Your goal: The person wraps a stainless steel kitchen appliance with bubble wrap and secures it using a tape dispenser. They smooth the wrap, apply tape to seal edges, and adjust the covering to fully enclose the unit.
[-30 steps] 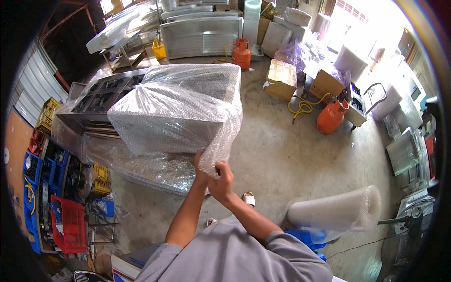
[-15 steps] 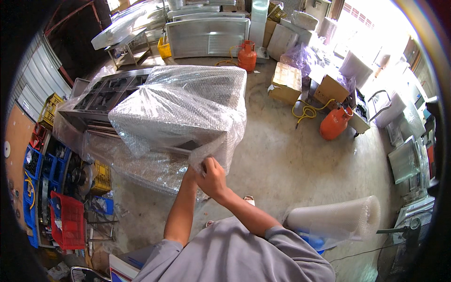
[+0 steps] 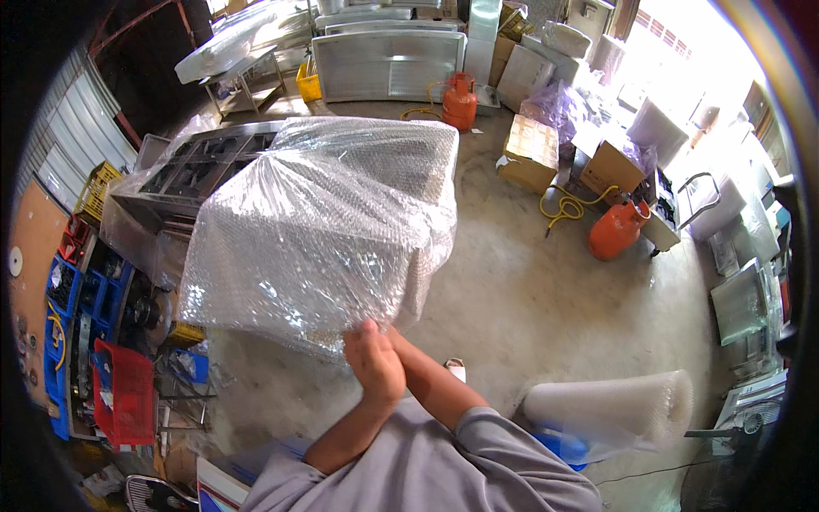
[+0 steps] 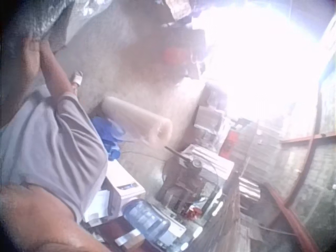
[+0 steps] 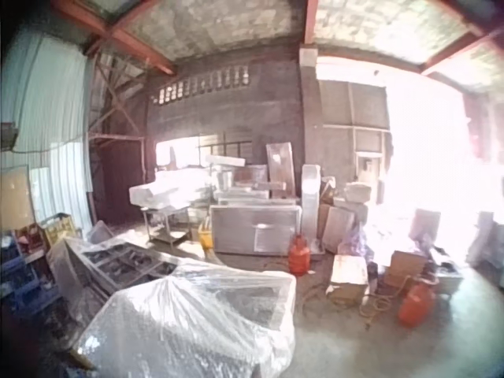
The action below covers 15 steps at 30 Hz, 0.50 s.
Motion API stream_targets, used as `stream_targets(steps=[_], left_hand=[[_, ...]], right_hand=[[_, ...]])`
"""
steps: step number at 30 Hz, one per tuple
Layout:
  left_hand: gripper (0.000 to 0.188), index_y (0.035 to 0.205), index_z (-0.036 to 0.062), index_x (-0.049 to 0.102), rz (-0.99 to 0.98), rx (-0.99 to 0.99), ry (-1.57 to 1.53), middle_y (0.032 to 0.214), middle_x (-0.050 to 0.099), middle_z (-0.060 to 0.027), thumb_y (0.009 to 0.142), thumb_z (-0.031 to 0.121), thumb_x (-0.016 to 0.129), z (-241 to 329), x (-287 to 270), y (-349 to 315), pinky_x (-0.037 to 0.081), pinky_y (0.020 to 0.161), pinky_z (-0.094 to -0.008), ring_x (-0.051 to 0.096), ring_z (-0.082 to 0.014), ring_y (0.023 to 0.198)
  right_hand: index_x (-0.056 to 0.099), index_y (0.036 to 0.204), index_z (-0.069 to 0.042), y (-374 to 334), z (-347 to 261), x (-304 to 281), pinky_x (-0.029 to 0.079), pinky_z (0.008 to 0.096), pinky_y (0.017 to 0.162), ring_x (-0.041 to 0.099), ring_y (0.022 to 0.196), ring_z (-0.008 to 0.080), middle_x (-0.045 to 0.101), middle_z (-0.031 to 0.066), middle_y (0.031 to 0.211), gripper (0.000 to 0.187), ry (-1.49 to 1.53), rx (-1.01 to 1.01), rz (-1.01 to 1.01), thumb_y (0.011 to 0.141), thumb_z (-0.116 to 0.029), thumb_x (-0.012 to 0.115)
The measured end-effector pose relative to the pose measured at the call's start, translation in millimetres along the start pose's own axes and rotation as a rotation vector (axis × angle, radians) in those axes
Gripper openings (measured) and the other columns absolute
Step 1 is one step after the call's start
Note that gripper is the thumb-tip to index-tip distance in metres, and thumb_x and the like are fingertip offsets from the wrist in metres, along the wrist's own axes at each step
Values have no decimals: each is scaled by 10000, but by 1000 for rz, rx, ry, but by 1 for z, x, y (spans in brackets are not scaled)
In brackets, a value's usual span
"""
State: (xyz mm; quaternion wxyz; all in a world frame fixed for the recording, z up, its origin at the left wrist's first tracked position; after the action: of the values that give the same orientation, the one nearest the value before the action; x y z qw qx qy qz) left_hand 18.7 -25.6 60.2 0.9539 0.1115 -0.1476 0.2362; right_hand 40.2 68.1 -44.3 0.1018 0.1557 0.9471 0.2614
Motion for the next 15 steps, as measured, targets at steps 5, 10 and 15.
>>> stream_targets(steps=[5,10,15], left_hand=[[319,1293,53,500,-79,-247,-462,1304,547,-109,1006,99,631,-60,16,7,494,1022,-416,571,-223,1161],[499,1320,-39,485,-74,-306,-339,1309,553,-129,960,198,737,-86,21,22,548,920,-379,561,-216,1172],[373,1181,8,573,-152,-405,-348,1065,637,-42,940,221,763,-84,22,31,570,806,-336,636,-163,919]], right_hand=[[576,1135,-7,-3,20,2,562,445,695,661,837,449,671,212,985,424,57,74,-80,777,-124,771],[587,1148,-8,-32,41,-1,565,444,706,661,862,457,677,224,1014,417,190,193,-328,795,-138,766],[598,1162,-9,-82,65,-45,569,444,718,662,888,466,683,235,1043,411,169,208,-603,814,-153,761]])
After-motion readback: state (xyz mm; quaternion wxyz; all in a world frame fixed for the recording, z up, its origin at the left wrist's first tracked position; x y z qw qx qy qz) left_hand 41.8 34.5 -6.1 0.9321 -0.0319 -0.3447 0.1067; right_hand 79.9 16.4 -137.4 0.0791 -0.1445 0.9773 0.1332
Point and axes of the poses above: each hand's wrist, its own y-axis towards the middle knuckle, its own x-axis out of the palm, z = x × y, the point moved 3 cm from there along y, towards the middle knuckle
